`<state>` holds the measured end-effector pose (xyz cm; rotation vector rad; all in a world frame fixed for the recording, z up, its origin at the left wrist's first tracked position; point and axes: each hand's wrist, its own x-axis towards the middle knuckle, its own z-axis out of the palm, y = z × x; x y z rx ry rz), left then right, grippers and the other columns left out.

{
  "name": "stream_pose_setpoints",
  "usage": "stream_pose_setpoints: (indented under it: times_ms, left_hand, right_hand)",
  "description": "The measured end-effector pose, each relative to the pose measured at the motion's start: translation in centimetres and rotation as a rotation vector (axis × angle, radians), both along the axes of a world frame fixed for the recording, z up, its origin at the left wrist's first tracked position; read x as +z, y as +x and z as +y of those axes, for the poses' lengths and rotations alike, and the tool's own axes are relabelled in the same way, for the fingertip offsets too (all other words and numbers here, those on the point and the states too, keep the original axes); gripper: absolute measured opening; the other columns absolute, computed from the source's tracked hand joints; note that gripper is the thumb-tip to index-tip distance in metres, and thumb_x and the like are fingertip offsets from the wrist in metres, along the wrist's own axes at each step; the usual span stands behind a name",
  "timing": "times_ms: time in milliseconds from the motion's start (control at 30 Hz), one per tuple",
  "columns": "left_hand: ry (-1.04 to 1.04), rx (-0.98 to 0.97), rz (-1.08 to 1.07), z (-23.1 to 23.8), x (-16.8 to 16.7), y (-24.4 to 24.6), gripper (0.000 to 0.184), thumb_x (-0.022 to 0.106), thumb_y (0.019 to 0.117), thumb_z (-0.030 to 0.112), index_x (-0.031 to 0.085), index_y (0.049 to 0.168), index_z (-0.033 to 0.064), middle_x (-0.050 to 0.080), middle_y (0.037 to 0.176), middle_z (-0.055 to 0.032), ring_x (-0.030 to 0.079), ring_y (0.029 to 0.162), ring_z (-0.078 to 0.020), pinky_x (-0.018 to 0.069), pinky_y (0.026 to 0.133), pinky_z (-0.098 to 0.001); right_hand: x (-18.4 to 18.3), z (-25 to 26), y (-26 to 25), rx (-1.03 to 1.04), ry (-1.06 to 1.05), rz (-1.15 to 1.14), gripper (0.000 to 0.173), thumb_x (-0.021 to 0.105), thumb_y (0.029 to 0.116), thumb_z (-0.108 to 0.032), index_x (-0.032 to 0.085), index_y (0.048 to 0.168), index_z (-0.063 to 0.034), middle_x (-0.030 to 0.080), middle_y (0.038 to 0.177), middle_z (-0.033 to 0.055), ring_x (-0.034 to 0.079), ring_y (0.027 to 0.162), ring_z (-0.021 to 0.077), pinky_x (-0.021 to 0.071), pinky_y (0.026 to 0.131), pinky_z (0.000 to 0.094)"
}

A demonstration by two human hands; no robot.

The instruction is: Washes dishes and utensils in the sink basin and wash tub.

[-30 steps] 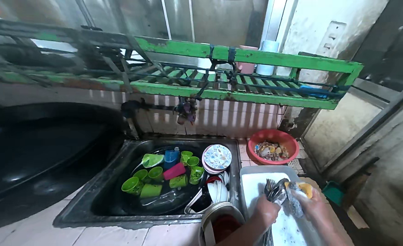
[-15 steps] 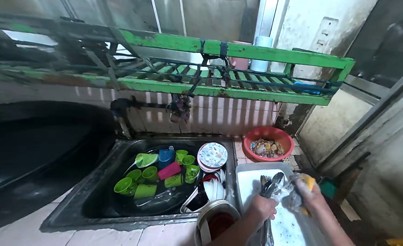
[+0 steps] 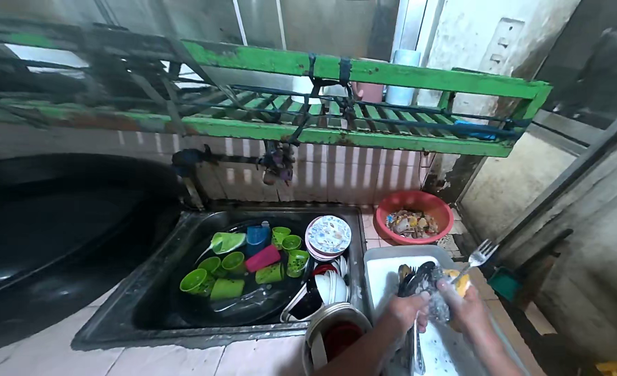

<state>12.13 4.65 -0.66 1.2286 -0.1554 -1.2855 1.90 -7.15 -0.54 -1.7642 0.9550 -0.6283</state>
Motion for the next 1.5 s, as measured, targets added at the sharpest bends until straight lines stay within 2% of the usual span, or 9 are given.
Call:
stream_pose_setpoints:
  times_ms: [133, 200, 433, 633, 800, 900, 1067, 1267, 1500]
  left_hand:
    - [-0.048, -0.004, -0.136, 0.6, 0.6, 0.1, 0.025, 0.054, 0.107, 0.021, 0.067, 0.116, 0.0018, 0.07, 0.108, -0.0061, 0.065, 0.095, -0.0126, 0.053, 0.081, -0.0304]
    - [0.024, -0.042, -0.178, 0.8, 1.0, -0.1, 0.028, 0.063, 0.1026, 0.024, 0.066, 0.121, 0.0035, 0.068, 0.115, -0.0078, 0.063, 0.1, -0.0148, 0.0511, 0.089, -0.0345]
    - [0.033, -0.071, -0.013, 0.1, 0.2, -0.2, 0.02, 0.053, 0.1071, 0.016, 0.063, 0.116, 0.0013, 0.068, 0.101, -0.0073, 0.066, 0.085, -0.0143, 0.0535, 0.069, -0.0297]
    - [-0.124, -0.001, -0.006, 0.7, 1.6, -0.3, 0.025, 0.058, 0.1042, 0.017, 0.067, 0.122, 0.0028, 0.07, 0.114, -0.0072, 0.067, 0.102, -0.0146, 0.055, 0.089, -0.0327]
    - [-0.171, -0.051, 0.102, 0.8, 1.0, 0.4, 0.014, 0.059, 0.1022, 0.014, 0.067, 0.104, 0.0031, 0.071, 0.089, -0.0062, 0.069, 0.081, -0.0146, 0.0584, 0.075, -0.032]
    - [-0.199, 0.072, 0.172, 0.0, 0.1, 1.2, 0.015, 0.055, 0.1051, 0.015, 0.063, 0.105, 0.0024, 0.066, 0.083, -0.0065, 0.067, 0.073, -0.0167, 0.0588, 0.068, -0.031]
    - [-0.171, 0.239, 0.23, -0.3, 0.0, 1.5, 0.014, 0.059, 0.1028, 0.011, 0.063, 0.112, 0.0015, 0.062, 0.088, -0.0063, 0.061, 0.065, -0.0158, 0.0589, 0.064, -0.0322]
    - [-0.029, 0.054, 0.035, -0.3, 0.5, 0.6, 0.014, 0.056, 0.105, 0.013, 0.062, 0.11, 0.0017, 0.058, 0.078, -0.0023, 0.057, 0.058, -0.0109, 0.0534, 0.057, -0.0256]
    - [0.022, -0.003, -0.083, -0.2, 0.0, 0.0, 0.012, 0.059, 0.1028, 0.01, 0.057, 0.108, -0.0001, 0.061, 0.078, -0.005, 0.059, 0.056, -0.0114, 0.0551, 0.055, -0.0258]
  right_hand:
    - [4.6, -3.0, -1.8, 0.203, 0.148, 0.27, 0.048, 0.066, 0.099, -0.022, 0.051, 0.138, 0.0017, 0.068, 0.114, 0.0168, 0.069, 0.1, 0.021, 0.0567, 0.091, 0.0415]
    - [5.4, -3.5, -2.1, 0.35, 0.191, 0.395, 0.044, 0.067, 0.0979, -0.025, 0.056, 0.133, -0.0005, 0.07, 0.11, 0.0125, 0.07, 0.097, 0.0175, 0.0579, 0.09, 0.0383]
    - [6.1, -5.0, -2.9, -0.095, 0.002, -0.046, 0.043, 0.066, 0.0988, -0.019, 0.053, 0.134, 0.002, 0.069, 0.103, 0.0176, 0.07, 0.087, 0.0244, 0.0595, 0.078, 0.0457]
    - [6.0, -3.1, -2.9, 0.467, 0.138, 0.582, 0.051, 0.072, 0.095, -0.029, 0.057, 0.136, -0.0028, 0.068, 0.116, 0.0166, 0.068, 0.103, 0.0245, 0.055, 0.094, 0.0458]
    - [3.0, -0.4, -2.7, 0.796, 0.196, 0.629, 0.048, 0.075, 0.0914, -0.027, 0.06, 0.131, -0.0035, 0.07, 0.113, 0.0117, 0.068, 0.104, 0.0188, 0.0549, 0.096, 0.0429]
    - [2.5, 0.5, -3.1, 0.895, 0.1, 0.774, 0.063, 0.08, 0.0886, -0.027, 0.053, 0.14, -0.0023, 0.068, 0.119, 0.0178, 0.067, 0.11, 0.0275, 0.0515, 0.101, 0.0506]
    - [0.2, 0.4, -5.0, 0.674, -0.092, 0.935, 0.073, 0.083, 0.0858, -0.033, 0.05, 0.144, -0.0028, 0.067, 0.123, 0.0243, 0.064, 0.117, 0.0396, 0.048, 0.103, 0.0604]
    - [4.5, -0.6, -4.1, 0.204, 0.161, 0.118, 0.066, 0.078, 0.0771, -0.022, 0.052, 0.134, -0.0013, 0.069, 0.11, 0.0113, 0.071, 0.094, 0.0192, 0.0614, 0.083, 0.039]
    - [2.1, 0.5, -1.4, 0.007, 0.157, 0.028, 0.053, 0.079, 0.0806, -0.002, 0.058, 0.129, 0.0025, 0.07, 0.11, 0.0161, 0.071, 0.095, 0.0223, 0.0604, 0.083, 0.0421]
